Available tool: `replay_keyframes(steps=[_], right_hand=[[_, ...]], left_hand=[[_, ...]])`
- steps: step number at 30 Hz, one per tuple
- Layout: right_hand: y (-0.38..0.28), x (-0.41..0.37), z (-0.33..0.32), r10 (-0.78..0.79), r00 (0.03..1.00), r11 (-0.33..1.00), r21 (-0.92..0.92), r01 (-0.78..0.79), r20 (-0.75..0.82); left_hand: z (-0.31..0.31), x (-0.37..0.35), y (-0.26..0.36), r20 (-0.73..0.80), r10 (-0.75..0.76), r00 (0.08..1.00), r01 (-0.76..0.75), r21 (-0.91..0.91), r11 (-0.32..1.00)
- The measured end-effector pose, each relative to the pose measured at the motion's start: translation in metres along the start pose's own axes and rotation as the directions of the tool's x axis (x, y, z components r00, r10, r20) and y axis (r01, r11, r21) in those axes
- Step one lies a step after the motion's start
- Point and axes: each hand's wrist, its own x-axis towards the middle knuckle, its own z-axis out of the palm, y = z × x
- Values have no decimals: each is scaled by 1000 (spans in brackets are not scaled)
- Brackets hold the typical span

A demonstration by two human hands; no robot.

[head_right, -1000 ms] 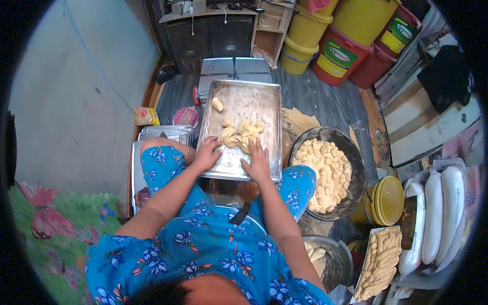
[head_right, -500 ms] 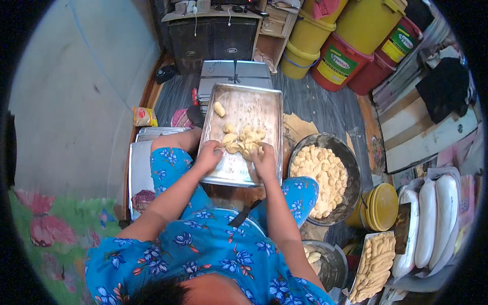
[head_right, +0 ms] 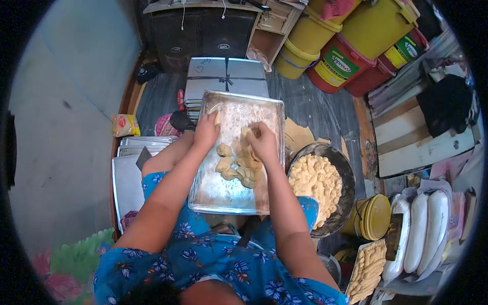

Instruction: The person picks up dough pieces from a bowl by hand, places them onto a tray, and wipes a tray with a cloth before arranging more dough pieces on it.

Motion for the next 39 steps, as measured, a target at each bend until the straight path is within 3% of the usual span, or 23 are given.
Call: replay_keyframes(steps=[1,3,7,8,11,15,18,21,22,26,29,31,32,35,36,39], right_hand=[[2,21,3,21,999,998,59,-18,-36],[5,62,18,45,993,984,174,-25,-110],[40,108,52,30,997,966,-253,-49,-77],[58,112,62,36,998,971,-234,-46,-48],[31,96,64,35,999,967,-253,-32,6],[25,85,63,-181,981,941,-280,192,64],[39,108,62,102,993,993,-58,-100,50],[18,106,64,68,973,982,-156,-104,-220],[18,105,67,77,983,951,-284,-123,-167],[6,91,81,-140,990,752,-651,101,-8],[4,95,89,-323,936,784,-593,183,-138],[23,107,92,-281,959,818,-531,223,-30],[34,114,93,-264,964,834,-497,241,26],[35,123,87,-174,947,967,-230,112,-269],[26,119,82,-49,977,984,-179,11,-209],[37,114,86,-150,989,763,-636,112,-6]], left_hand=[[5,10,-5,-33,58,998,-59,-10,998],[12,33,-6,-42,20,999,-21,-36,999],[22,55,-3,-97,-48,994,46,-24,999],[25,55,-4,-107,-51,993,50,-6,999],[31,53,-8,-140,-45,989,50,30,998],[33,51,-11,-186,-26,982,32,33,999],[28,50,-7,-165,-51,985,55,21,998],[28,50,-5,-149,-82,986,83,3,997],[28,50,-5,-150,-87,985,88,-2,996],[28,51,-6,-127,-106,986,110,20,994],[30,49,-7,-193,-39,980,42,13,999],[31,48,-11,-290,92,952,-83,43,996],[32,48,-13,-254,98,962,-84,67,994],[36,49,-16,-181,106,978,-86,113,990],[37,50,-15,-183,105,978,-85,113,990],[35,48,-10,-155,82,984,-60,144,988]])
